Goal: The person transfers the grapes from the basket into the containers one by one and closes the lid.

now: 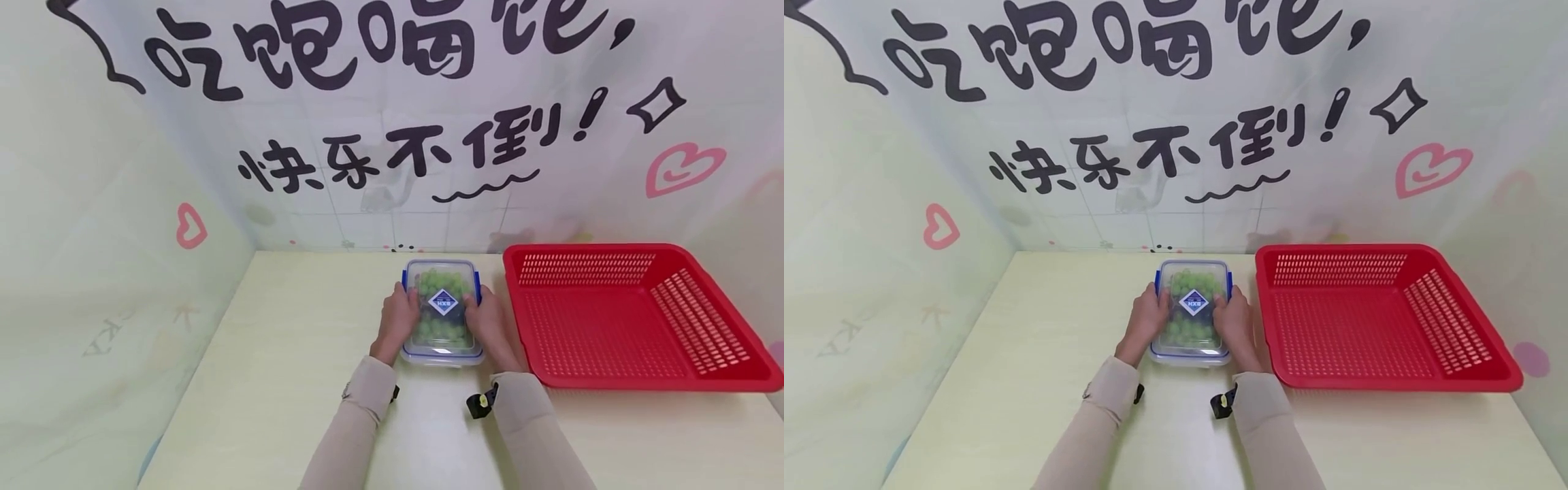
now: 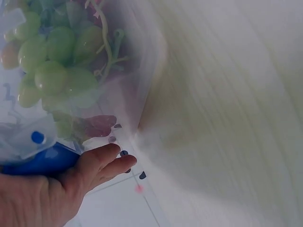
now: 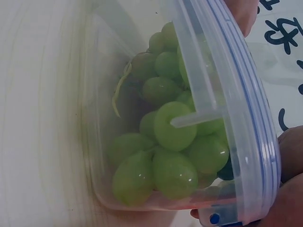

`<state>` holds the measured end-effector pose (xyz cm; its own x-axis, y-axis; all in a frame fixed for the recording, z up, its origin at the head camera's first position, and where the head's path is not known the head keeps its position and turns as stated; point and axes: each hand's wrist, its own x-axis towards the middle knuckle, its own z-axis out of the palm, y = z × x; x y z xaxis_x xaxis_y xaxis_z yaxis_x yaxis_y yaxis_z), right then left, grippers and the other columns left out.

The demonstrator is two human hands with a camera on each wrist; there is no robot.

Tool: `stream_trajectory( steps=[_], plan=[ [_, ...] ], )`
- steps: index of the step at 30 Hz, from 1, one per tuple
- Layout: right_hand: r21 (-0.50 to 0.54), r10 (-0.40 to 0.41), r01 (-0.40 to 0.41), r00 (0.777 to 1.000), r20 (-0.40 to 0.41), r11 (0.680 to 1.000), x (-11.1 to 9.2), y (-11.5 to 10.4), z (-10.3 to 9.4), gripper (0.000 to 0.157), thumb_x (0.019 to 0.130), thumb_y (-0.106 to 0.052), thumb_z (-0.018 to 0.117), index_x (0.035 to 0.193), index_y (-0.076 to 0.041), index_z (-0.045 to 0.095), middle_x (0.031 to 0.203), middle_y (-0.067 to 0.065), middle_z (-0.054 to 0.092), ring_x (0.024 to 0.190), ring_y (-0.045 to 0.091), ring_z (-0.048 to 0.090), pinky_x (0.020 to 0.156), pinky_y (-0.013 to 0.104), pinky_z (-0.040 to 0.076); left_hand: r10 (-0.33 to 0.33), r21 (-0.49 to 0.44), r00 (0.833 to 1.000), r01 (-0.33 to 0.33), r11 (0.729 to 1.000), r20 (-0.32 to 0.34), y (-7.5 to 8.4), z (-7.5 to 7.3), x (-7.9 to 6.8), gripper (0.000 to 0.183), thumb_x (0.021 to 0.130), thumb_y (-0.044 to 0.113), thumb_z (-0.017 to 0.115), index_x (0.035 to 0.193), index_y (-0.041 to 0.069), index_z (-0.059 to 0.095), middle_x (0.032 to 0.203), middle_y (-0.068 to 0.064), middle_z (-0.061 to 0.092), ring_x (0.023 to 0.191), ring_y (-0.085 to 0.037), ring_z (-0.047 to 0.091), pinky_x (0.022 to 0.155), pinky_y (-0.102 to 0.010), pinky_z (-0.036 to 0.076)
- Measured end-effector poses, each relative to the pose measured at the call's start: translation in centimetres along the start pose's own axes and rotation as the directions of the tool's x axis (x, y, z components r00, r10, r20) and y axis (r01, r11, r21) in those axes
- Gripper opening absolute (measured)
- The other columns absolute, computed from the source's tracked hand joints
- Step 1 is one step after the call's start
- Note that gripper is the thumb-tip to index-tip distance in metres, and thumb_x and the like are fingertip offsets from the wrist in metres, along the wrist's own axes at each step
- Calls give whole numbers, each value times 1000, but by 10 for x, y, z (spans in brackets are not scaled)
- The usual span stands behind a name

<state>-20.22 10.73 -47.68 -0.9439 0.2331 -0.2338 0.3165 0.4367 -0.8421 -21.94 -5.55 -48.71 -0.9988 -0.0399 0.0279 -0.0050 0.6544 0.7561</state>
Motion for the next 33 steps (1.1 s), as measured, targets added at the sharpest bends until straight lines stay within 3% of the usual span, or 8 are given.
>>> stream_trajectory(
  steps=[3, 8, 13, 17, 21, 27, 33],
  plan=[
    [6, 4, -4, 1000, -4, 1000, 1, 1, 0, 47, 106, -19, 46, 146, 5, 38, 136, 26, 50, 120, 36, 51, 107, 53, 42, 12, 4, 1000, -12, 1000, 16, -2, 0, 2, 37, 105, 23, 47, 119, -11, 52, 89, -29, 65, 72, -36, 64, 59, -43, 54],
    [11, 1, -1, 1000, 14, 1000, 4, 0, 1, 48, 106, -19, 45, 147, 5, 37, 135, 26, 50, 119, 35, 51, 106, 53, 43, -19, 6, 999, 19, 1000, 38, -5, 0, 4, 60, 106, 29, 45, 144, -16, 35, 119, -39, 60, 90, -42, 67, 75, -48, 57],
    [-19, -7, 8, 999, 31, 1000, 7, 0, 1, 50, 106, -20, 43, 148, 5, 34, 134, 27, 50, 117, 35, 51, 102, 53, 45, -6, -8, 998, 6, 1000, 55, -10, -1, 7, 62, 106, 29, 43, 147, -16, 31, 126, -39, 57, 100, -43, 66, 85, -51, 55],
    [-87, -11, 16, 998, 58, 996, 9, 0, 0, 57, 107, -22, 41, 153, 7, 22, 148, 31, 38, 132, 39, 44, 110, 54, 39, -21, 15, 994, 20, 1000, 104, -12, -3, 9, 65, 107, 33, 40, 150, -13, 25, 136, -37, 50, 113, -43, 62, 95, -51, 51],
    [-115, -17, 27, 996, 88, 993, 10, 1, -1, 64, 108, -22, 38, 156, 6, 8, 159, 30, 19, 145, 42, 26, 115, 55, 28, -30, 46, 988, 23, 999, 151, -12, -5, 9, 65, 108, 35, 37, 155, -5, 20, 145, -31, 45, 124, -43, 56, 102, -51, 47],
    [-127, -98, 109, 991, 88, 986, 3, -3, -8, 66, 106, -20, 42, 157, 5, 8, 160, 27, 21, 144, 40, 29, 115, 56, 30, 26, 144, 992, -43, 989, 120, -6, -13, 5, 63, 107, 36, 40, 155, -2, 24, 150, -24, 43, 128, -44, 52, 103, -57, 44],
    [-131, -170, 193, 971, 171, 972, -5, -20, -23, 66, 104, -19, 46, 157, 1, 12, 157, 28, 28, 140, 44, 36, 110, 60, 35, 124, 319, 990, -141, 937, 73, 0, -26, 6, 63, 104, 40, 43, 154, 4, 30, 148, -25, 44, 132, -44, 46, 101, -61, 39]
  ],
)
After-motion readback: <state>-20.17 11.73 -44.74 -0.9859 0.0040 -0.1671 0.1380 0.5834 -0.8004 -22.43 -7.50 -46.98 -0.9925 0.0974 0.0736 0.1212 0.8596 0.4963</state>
